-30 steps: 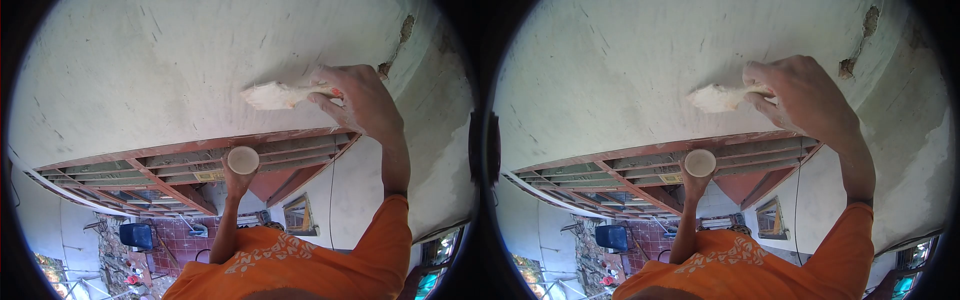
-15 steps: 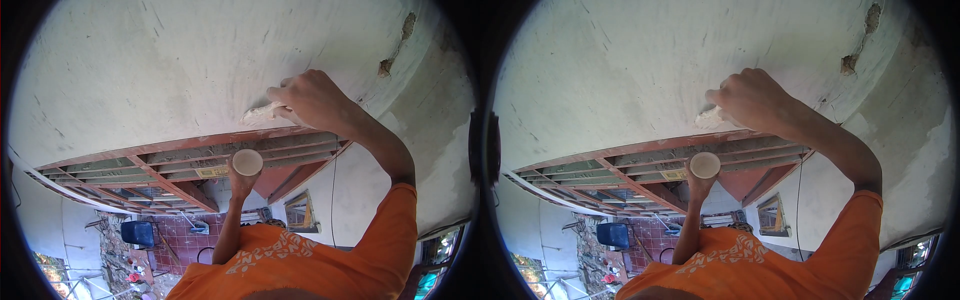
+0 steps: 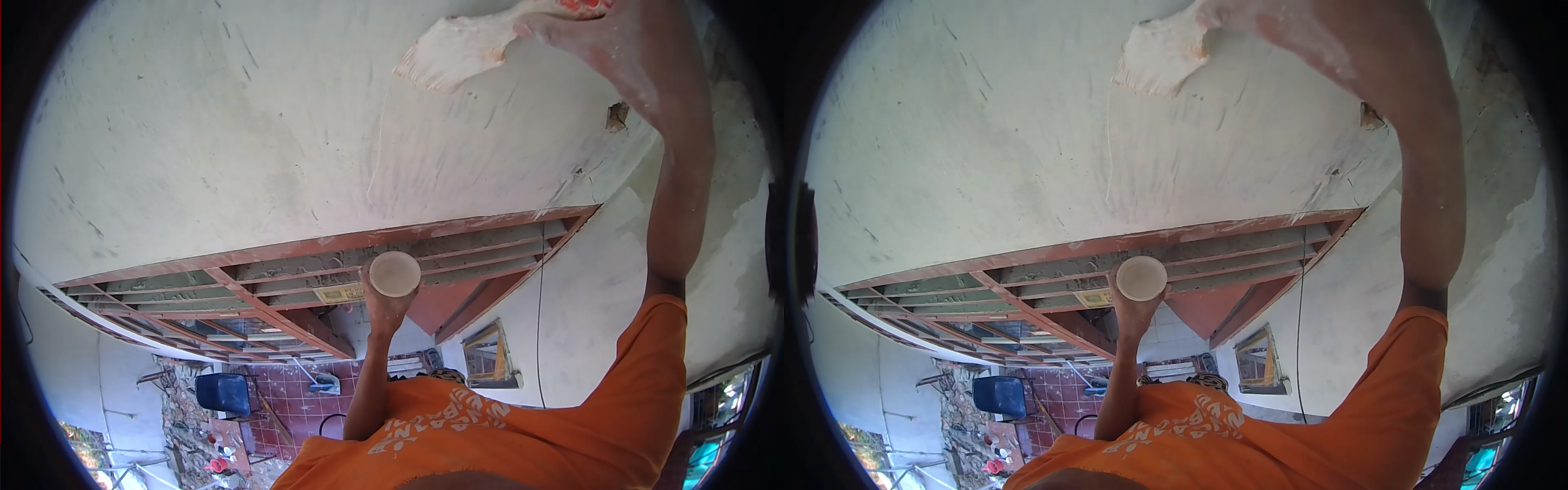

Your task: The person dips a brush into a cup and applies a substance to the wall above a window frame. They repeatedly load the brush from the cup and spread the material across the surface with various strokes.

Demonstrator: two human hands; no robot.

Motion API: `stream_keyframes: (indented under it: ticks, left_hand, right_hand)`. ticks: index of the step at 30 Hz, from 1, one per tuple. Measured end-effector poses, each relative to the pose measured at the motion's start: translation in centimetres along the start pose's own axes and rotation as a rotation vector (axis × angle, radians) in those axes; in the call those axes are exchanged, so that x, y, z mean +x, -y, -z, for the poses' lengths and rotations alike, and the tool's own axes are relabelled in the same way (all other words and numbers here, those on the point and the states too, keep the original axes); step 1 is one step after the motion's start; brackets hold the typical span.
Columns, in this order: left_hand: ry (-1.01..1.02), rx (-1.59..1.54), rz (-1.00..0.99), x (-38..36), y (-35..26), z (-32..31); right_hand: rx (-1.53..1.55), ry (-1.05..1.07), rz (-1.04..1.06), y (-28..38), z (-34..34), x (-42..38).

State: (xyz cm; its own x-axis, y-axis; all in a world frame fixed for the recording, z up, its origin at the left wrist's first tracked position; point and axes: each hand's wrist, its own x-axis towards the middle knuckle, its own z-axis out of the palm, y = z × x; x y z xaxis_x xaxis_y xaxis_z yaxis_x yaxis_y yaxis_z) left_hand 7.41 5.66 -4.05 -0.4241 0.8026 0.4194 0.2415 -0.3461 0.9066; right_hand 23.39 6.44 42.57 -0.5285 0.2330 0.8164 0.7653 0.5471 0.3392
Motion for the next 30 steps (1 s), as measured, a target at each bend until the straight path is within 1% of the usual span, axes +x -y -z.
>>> stream_keyframes:
  ticks: [1, 3, 4, 6, 7, 9, 10, 12, 13, 15, 16, 18, 19, 21, 22, 23, 25, 26, 28, 30]
  left_hand:
    - [-0.001, 0.005, 0.0, 0.0, -0.3, 0.1]
    - [-0.004, 0.002, -0.02, 0.1, -0.6, 0.0]
    - [-0.011, 0.0, -0.009, 0.1, -0.6, 0.0]
    - [-0.024, -0.015, -0.007, -0.1, -0.7, 0.0]
    - [-0.025, -0.005, -0.02, -0.1, -0.8, 0.1]
    - [-0.034, -0.001, -0.045, -0.1, -1.1, 0.1]
    - [-0.021, 0.009, -0.04, -0.1, -1.2, 0.1]
    - [-0.013, 0.02, -0.05, 0.1, -1.2, 0.3]
    - [-0.009, 0.008, -0.034, 0.0, -1.2, 0.2]
    - [-0.004, -0.001, -0.017, -0.5, -1.2, 0.2]
    - [0.0, 0.032, -0.036, -0.5, -1.3, 0.2]
    - [0.007, 0.064, -0.066, -0.5, -1.2, 0.3]
    - [-0.002, 0.052, -0.053, -0.7, -1.1, 0.3]
    - [-0.007, 0.037, -0.053, -0.6, -1.1, 0.1]
    - [-0.001, 0.02, -0.043, -0.4, -1.1, 0.1]
    - [0.007, 0.008, -0.034, -0.3, -1.2, 0.2]
    - [-0.003, 0.0, -0.061, -0.3, -1.1, 0.2]
    - [-0.016, -0.012, -0.075, -0.1, -1.0, 0.2]
    - [-0.024, -0.008, -0.07, 0.0, -0.9, 0.1]
    - [-0.032, -0.005, -0.056, 0.1, -1.0, 0.1]
  right_hand:
    - [-0.008, -0.012, 0.002, -0.2, 0.3, -0.3]
    - [-0.026, -0.164, -0.061, 0.8, 0.8, -1.0]
    - [-0.036, -0.177, -0.056, 0.3, 0.7, -1.2]
    - [0.286, -0.13, -0.141, -1.8, 0.2, -2.1]
    - [0.278, -0.142, -0.129, -3.2, -0.5, -2.6]
    - [0.716, -0.124, -0.211, -5.6, -2.3, -3.6]
    - [0.711, -0.134, -0.199, -5.4, -2.6, -3.9]
    - [0.895, -0.092, -0.097, -4.1, -3.0, -5.1]
    - [0.892, -0.1, -0.088, -3.7, -3.5, -5.4]
    - [1.074, 0.04, -0.06, -2.6, -4.8, -6.1]
    - [1.074, 0.031, -0.056, -2.1, -5.3, -6.2]
    - [0.94, 0.235, 0.034, -1.2, -6.0, -6.2]
    - [0.933, 0.226, 0.036, -1.1, -6.1, -5.7]
    - [0.84, 0.327, -0.012, -1.4, -6.4, -4.2]
    - [0.875, 0.265, 0.031, -1.8, -6.7, -3.2]
    - [0.873, 0.252, 0.028, -1.9, -6.5, -2.2]
    - [0.783, 0.172, -0.067, -2.4, -5.5, 0.1]
    - [0.778, 0.157, -0.065, -2.9, -5.4, 1.4]
    - [0.698, -0.213, 0.268, -4.4, -5.2, 4.0]
    - [0.626, -0.212, 0.278, -5.9, -2.8, 7.5]
